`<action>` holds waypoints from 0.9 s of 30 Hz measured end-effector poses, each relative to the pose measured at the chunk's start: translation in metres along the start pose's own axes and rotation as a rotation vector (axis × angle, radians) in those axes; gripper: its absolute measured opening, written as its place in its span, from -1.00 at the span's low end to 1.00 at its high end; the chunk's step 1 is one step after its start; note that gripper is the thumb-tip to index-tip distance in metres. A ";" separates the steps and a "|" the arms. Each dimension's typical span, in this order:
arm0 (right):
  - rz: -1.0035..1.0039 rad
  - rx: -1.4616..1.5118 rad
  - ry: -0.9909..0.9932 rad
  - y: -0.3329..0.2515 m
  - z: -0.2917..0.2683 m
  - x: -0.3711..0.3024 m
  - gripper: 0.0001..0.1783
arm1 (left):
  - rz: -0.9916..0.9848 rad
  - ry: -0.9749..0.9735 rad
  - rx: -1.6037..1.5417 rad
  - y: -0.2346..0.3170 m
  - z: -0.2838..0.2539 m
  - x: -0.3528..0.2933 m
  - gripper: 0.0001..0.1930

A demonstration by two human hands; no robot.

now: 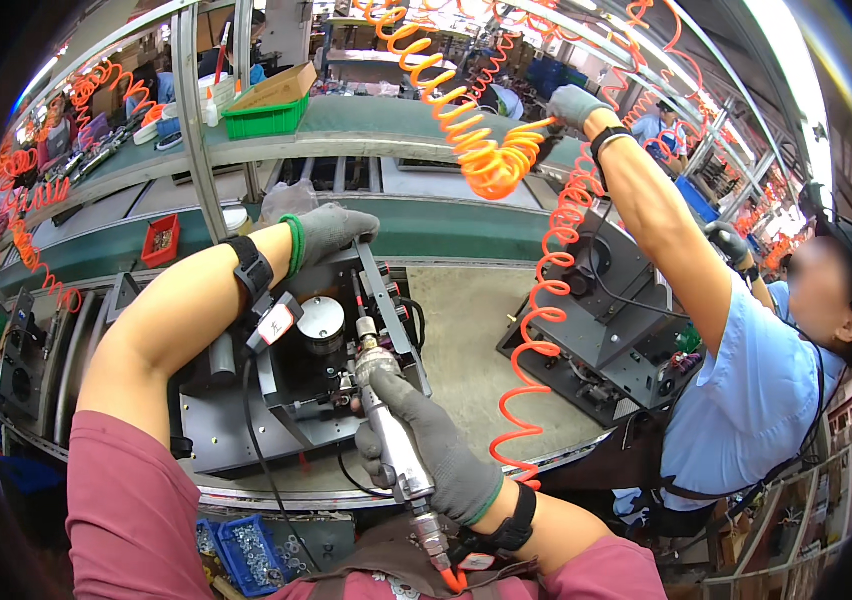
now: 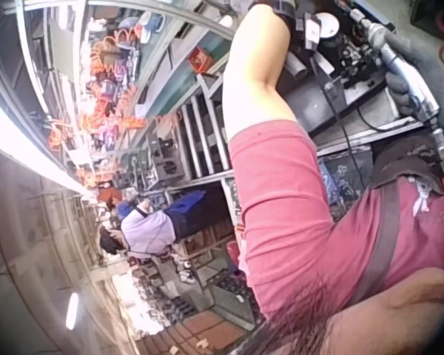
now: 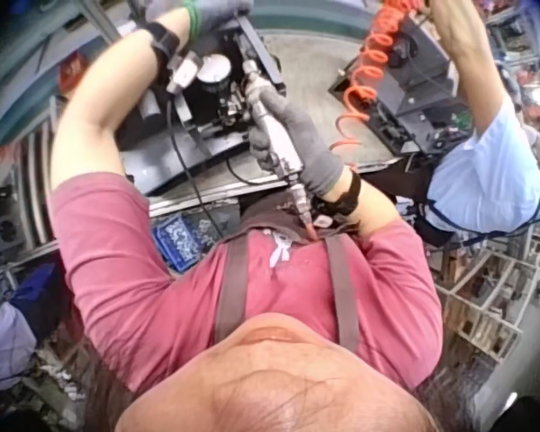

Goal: Assembling internal components and external casing of a welding machine on a factory production line.

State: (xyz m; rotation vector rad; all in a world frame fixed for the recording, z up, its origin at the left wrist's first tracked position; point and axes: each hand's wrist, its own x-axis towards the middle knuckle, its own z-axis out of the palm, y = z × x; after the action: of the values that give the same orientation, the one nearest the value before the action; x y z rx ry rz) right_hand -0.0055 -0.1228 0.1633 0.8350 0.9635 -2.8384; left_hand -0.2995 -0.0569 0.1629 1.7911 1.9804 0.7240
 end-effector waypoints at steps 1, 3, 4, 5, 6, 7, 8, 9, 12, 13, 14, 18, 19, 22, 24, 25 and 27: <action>-0.027 -0.016 -0.003 0.000 0.001 0.001 -0.52 | 0.069 0.023 0.157 0.000 0.001 0.000 -0.81; -0.025 -0.045 0.045 0.000 0.002 0.002 -0.48 | 0.023 0.042 -0.001 -0.001 0.004 0.001 -0.79; -0.051 -0.050 -0.003 0.000 0.001 0.002 -0.48 | -0.017 0.045 -0.161 -0.001 0.004 0.000 -0.79; -0.033 -0.039 -0.003 -0.001 0.001 0.003 -0.49 | -0.019 0.057 -0.150 -0.001 0.004 0.000 -0.78; 0.002 -0.041 0.038 -0.002 0.000 0.003 -0.50 | 0.027 0.060 -0.125 -0.001 0.004 -0.001 -0.77; -0.023 -0.030 -0.010 -0.003 -0.001 0.002 -0.50 | 0.002 0.042 -0.176 0.000 0.004 -0.002 -0.76; -0.017 -0.057 -0.003 -0.003 -0.002 0.003 -0.50 | 0.078 0.067 -0.092 0.001 0.003 -0.003 -0.76; 0.003 -0.075 0.013 -0.003 -0.002 0.003 -0.50 | 0.013 0.031 0.006 0.002 0.002 -0.004 -0.88; -0.019 -0.142 0.049 -0.001 0.001 0.003 -0.50 | -0.158 0.005 -0.045 0.007 0.002 -0.007 -0.90; -0.021 -0.154 0.076 -0.001 0.002 0.003 -0.47 | -0.111 0.031 -0.153 0.009 0.001 -0.009 -0.85; -0.065 -0.152 0.005 0.000 0.003 0.002 -0.47 | -0.165 0.047 -0.283 0.012 0.001 -0.010 -0.81; -0.126 -0.032 0.017 0.004 0.005 -0.009 -0.39 | -0.209 0.075 -0.426 0.020 -0.006 -0.019 -0.76; -0.114 -0.148 -0.016 0.006 0.004 -0.015 -0.39 | -0.317 0.090 -0.444 0.021 -0.012 -0.022 -0.76; -0.158 -0.520 -0.122 0.002 -0.010 -0.036 -0.42 | -0.536 0.055 -0.650 0.028 -0.033 -0.029 -0.83; -0.542 -0.741 -0.232 -0.005 -0.021 -0.032 -0.67 | -0.471 0.072 -0.760 0.037 -0.052 -0.040 -0.89; -0.540 -0.731 -0.241 -0.010 -0.030 -0.035 -0.67 | -0.457 0.261 -0.872 0.045 -0.052 -0.045 -0.82; -0.437 -0.915 -0.325 -0.028 -0.055 -0.045 -0.72 | -0.266 0.266 -0.691 0.064 -0.062 -0.073 -0.74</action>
State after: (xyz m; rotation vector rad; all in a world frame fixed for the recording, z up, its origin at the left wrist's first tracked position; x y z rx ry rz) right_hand 0.0541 -0.0750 0.1643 0.0603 2.2738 -2.2019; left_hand -0.2762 -0.1331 0.2458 1.0470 1.7526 1.3943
